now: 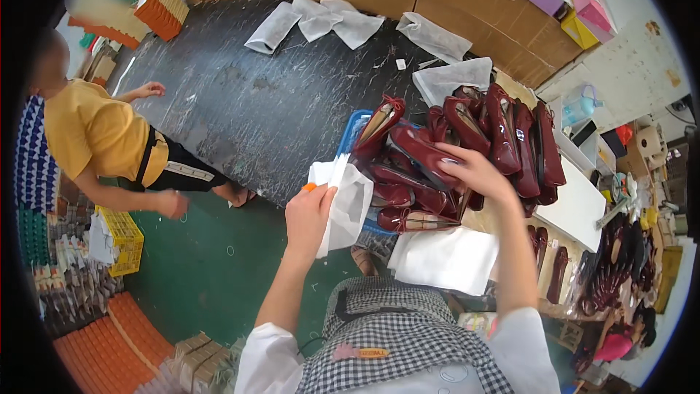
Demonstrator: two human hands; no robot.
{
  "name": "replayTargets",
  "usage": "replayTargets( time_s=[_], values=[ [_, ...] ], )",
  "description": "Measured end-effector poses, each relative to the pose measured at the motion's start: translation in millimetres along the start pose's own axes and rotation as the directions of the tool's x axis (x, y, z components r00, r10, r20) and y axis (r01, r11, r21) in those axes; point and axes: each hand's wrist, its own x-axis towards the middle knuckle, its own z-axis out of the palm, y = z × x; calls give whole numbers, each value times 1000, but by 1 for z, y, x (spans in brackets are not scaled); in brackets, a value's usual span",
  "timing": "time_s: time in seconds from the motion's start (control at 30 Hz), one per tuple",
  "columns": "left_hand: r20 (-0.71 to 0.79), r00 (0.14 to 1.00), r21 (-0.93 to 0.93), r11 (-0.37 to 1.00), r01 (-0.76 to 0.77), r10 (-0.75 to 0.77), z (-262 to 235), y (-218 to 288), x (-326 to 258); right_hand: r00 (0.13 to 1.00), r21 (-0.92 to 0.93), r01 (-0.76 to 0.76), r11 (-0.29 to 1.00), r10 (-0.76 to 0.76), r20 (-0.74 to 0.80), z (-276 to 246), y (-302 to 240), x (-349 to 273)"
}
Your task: The person wraps maroon high-heeled shoes in white tissue paper and places them into a blue plastic bin. The person handles the shoes one at a time, folding the paper around each shoe before setting it aside in the bin.
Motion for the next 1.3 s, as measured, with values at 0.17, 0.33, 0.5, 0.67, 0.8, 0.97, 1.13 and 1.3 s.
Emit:
replayTargets(
  time_s=[0.17, 0.33, 0.5, 0.67, 0.8, 0.97, 1.13, 1.3],
  values=[
    [99, 995, 79, 997, -7, -1, 3, 3, -2, 877, -341, 426, 838, -291, 382, 22, -63, -99],
    [-52, 999, -407, 913, -21, 0, -12, 72, -36, 976, 240, 171, 955, -197, 88, 121, -8, -15],
    [-170, 904, -440, 851, 287, -393, -71, 2, -10, 906, 592, 355, 723, -422, -28, 193, -63, 73],
    [-66, 757, -780, 507, 367, -650, -38, -30, -30, 933, 361, 157, 919, -258, 252, 208, -44, 55],
    [-22, 835, -691, 612, 385, -550, -58, -52, -23, 819, -280, 253, 926, -359, -447, 160, 18, 126],
    [-154, 965, -270, 949, 164, -210, -37, -17, 4, 826, -181, -224, 958, 88, -557, 178, 43, 195],
    [-62, 990, 44, 991, 128, -125, -28, -68, 11, 998, 365, 53, 929, -64, 16, 90, -11, 79],
    [117, 984, 68, 990, 127, -134, -23, -64, 10, 832, -395, 421, 816, -174, 526, 75, -67, -44]
  ],
)
